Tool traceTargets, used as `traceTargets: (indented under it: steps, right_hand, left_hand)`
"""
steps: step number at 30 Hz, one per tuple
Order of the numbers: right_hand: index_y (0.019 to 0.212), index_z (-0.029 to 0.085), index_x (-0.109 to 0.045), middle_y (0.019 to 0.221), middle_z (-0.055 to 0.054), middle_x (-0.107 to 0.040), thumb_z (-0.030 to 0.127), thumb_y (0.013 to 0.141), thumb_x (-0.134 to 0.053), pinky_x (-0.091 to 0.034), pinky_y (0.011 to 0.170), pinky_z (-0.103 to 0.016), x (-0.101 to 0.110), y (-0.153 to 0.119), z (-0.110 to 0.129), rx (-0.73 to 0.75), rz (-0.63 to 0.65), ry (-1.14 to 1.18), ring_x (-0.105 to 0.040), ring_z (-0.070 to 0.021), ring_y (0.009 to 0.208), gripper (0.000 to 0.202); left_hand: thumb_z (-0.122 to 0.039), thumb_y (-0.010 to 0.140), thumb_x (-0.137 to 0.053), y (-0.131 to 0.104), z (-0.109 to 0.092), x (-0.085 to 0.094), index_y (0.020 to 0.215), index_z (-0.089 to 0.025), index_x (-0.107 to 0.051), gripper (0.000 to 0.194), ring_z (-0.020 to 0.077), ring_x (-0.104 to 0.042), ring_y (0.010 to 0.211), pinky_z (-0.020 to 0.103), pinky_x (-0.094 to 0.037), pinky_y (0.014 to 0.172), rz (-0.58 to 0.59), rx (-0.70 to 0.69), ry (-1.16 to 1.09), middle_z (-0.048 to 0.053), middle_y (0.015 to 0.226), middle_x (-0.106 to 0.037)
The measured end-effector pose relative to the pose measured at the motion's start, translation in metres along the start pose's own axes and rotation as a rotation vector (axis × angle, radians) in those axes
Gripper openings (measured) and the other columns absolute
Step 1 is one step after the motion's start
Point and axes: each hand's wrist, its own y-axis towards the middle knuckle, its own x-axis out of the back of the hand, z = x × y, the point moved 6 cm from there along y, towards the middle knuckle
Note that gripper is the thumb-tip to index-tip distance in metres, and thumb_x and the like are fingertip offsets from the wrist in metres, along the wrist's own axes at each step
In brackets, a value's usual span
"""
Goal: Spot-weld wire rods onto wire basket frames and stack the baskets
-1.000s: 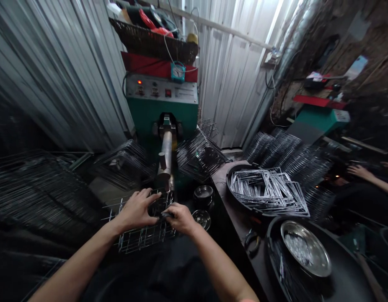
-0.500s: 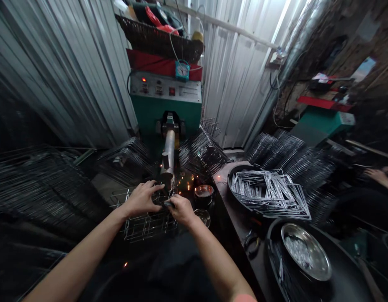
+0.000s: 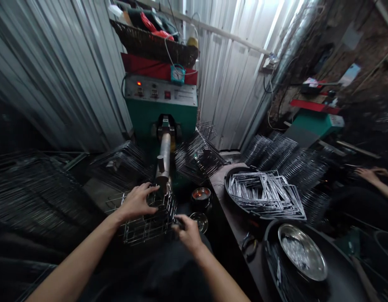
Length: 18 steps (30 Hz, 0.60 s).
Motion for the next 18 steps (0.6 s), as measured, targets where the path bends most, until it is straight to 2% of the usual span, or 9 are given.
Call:
traceTargets:
  steps: [3, 6, 9, 18]
  right_hand:
    - [0.085, 0.018, -0.066, 0.082, -0.004, -0.069, 0.025, 0.074, -0.062, -0.049, 0.072, -0.028, 0.012, -0.051, -0.052, -0.238, -0.052, -0.042, -0.064, -0.0209, 0.079, 0.014]
    - [0.084, 0.017, -0.065, 0.077, -0.004, -0.067, 0.028, 0.078, -0.057, -0.046, 0.068, -0.027, 0.018, -0.083, -0.08, -0.268, -0.048, -0.123, -0.062, -0.0197, 0.074, 0.014]
    - [0.083, 0.016, -0.063, 0.071, -0.004, -0.063, 0.031, 0.082, -0.052, -0.043, 0.064, -0.025, 0.02, -0.09, -0.085, -0.243, -0.045, -0.139, -0.058, -0.0176, 0.068, 0.019]
    - [0.075, 0.016, -0.06, 0.068, -0.002, -0.057, 0.044, 0.088, -0.044, -0.04, 0.062, -0.022, 0.02, -0.086, -0.087, -0.257, -0.07, -0.076, -0.052, -0.0151, 0.067, 0.035]
  left_hand:
    - [-0.039, 0.055, -0.071, 0.011, 0.005, -0.003, 0.125, -0.023, -0.05, 0.075, 0.0309, -0.039, 0.125, 0.044, -0.031, 0.103, 0.02, 0.029, -0.017, 0.014, 0.133, -0.044]
    - [-0.041, 0.054, -0.071, 0.022, 0.008, -0.006, 0.123, -0.022, -0.052, 0.074, 0.0306, -0.038, 0.125, 0.043, -0.031, 0.104, 0.031, 0.05, -0.038, 0.014, 0.134, -0.043]
    - [-0.043, 0.056, -0.07, 0.028, 0.011, -0.007, 0.123, -0.023, -0.052, 0.072, 0.0317, -0.039, 0.125, 0.045, -0.032, 0.103, 0.043, 0.091, -0.059, 0.013, 0.134, -0.043]
    - [-0.042, 0.055, -0.069, 0.035, 0.021, -0.014, 0.122, -0.023, -0.051, 0.072, 0.0304, -0.042, 0.123, 0.044, -0.034, 0.102, 0.036, 0.109, -0.094, 0.011, 0.13, -0.049]
